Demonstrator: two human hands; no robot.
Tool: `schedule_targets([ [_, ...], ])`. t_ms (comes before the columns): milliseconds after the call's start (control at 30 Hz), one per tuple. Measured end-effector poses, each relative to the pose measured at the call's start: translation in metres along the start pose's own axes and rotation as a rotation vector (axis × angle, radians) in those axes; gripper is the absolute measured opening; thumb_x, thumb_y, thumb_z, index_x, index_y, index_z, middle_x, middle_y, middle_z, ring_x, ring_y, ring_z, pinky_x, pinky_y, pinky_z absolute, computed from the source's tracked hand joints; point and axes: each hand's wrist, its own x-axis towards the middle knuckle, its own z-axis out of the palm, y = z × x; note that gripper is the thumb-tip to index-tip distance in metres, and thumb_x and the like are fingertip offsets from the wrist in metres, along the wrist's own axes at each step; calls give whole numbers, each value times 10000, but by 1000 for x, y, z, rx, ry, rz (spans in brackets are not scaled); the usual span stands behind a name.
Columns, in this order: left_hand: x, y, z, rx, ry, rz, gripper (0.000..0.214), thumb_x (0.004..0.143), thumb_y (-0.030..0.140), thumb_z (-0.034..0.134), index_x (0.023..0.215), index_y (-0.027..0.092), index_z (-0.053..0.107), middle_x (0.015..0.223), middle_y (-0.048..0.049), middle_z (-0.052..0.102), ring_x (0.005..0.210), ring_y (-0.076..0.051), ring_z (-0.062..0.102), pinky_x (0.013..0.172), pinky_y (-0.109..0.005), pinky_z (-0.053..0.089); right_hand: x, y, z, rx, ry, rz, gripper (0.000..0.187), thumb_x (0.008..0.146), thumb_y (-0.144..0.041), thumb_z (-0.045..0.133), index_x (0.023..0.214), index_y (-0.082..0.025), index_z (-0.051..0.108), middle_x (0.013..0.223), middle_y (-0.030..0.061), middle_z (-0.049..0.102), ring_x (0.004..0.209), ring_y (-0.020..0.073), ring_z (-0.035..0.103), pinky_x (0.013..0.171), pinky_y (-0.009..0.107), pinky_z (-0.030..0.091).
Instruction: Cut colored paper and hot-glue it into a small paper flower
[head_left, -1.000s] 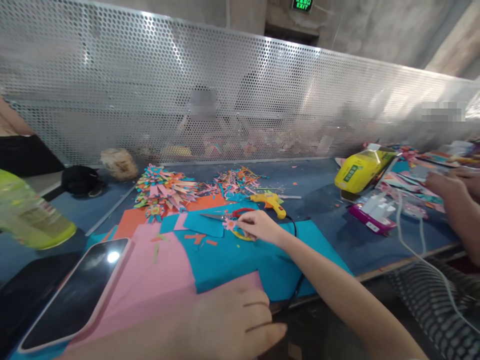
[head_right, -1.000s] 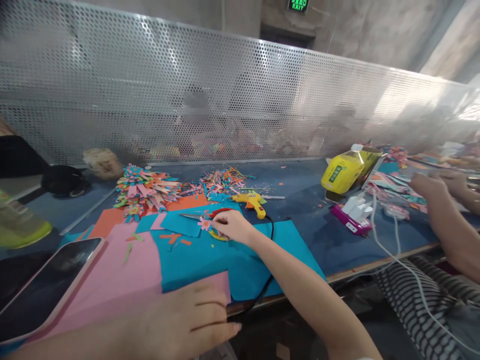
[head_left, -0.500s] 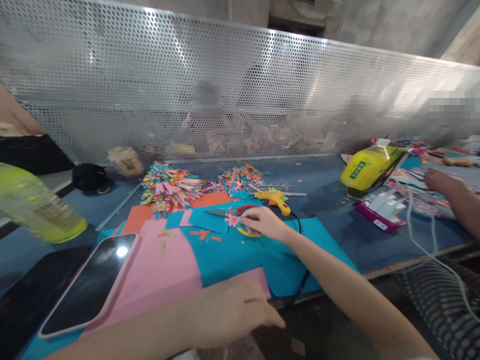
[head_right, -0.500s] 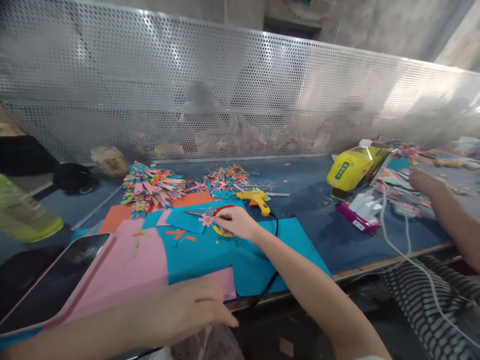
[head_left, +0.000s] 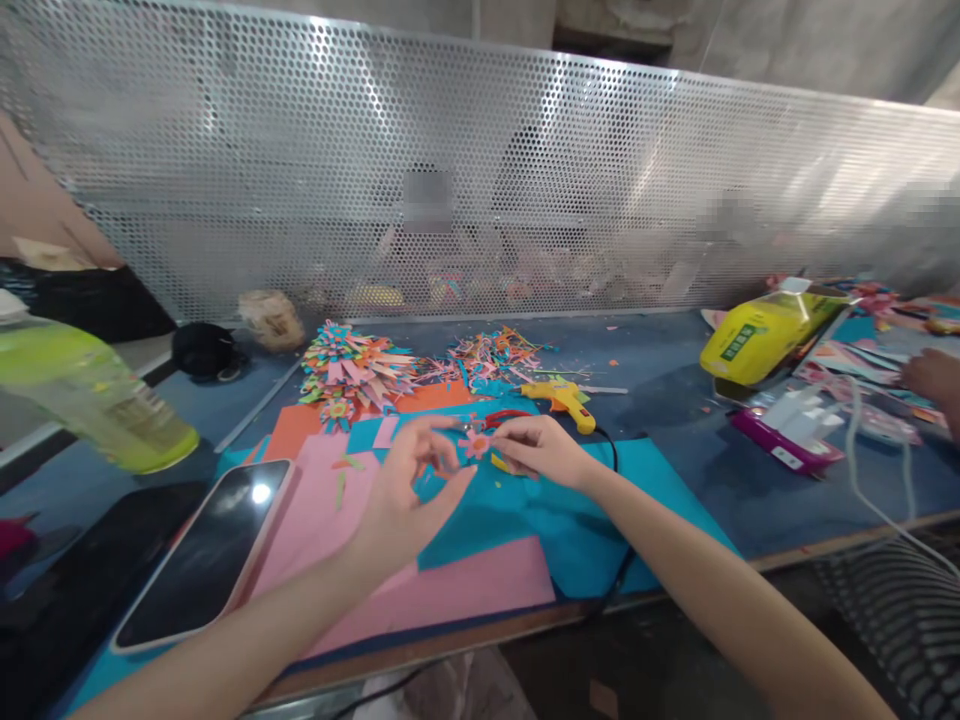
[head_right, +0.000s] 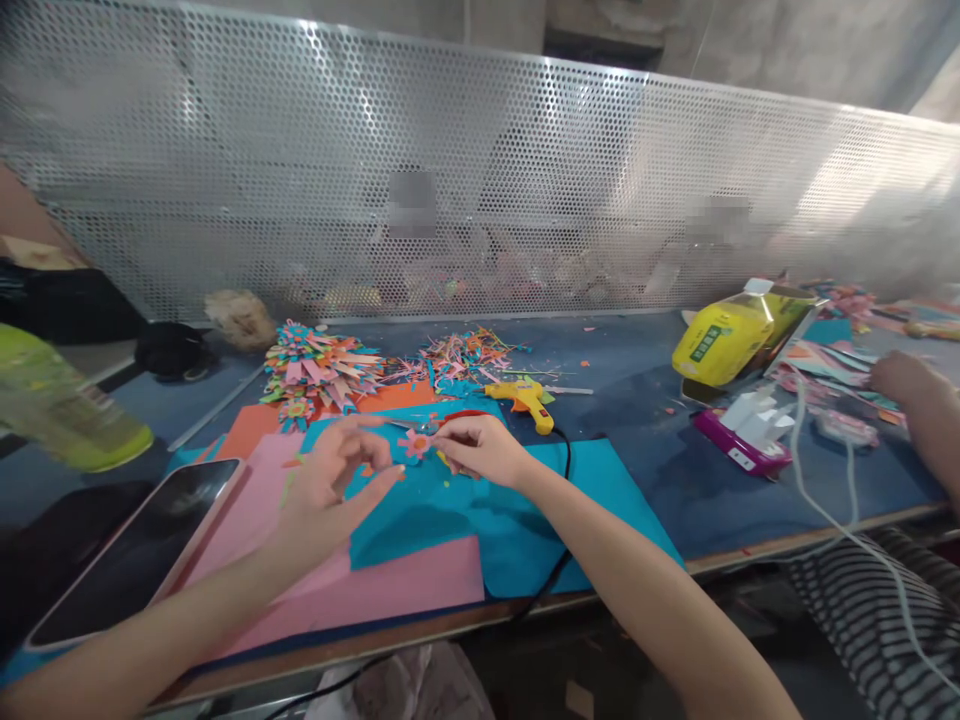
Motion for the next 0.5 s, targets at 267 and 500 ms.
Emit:
schedule_targets([
  [267,17,-14,-3,-52,-142,-240,290,763,426,523,862,168,610,857,-43,647,711,-162,618,665,-290,491,-2,0,1,-51,-71,28,289,802,-386,502,747,-118,597,505,-26,510,361,37,391,347,157,321],
  [500,14,-16,-3,-129,-74,-303,315,732,426,568,943,195,605,876,-35,660,729,-161,633,657,-265,491,-1,2,1,-56,-65,22,282,802,-385,506,744,-122,588,503,-30,512,363,37,396,348,151,325],
])
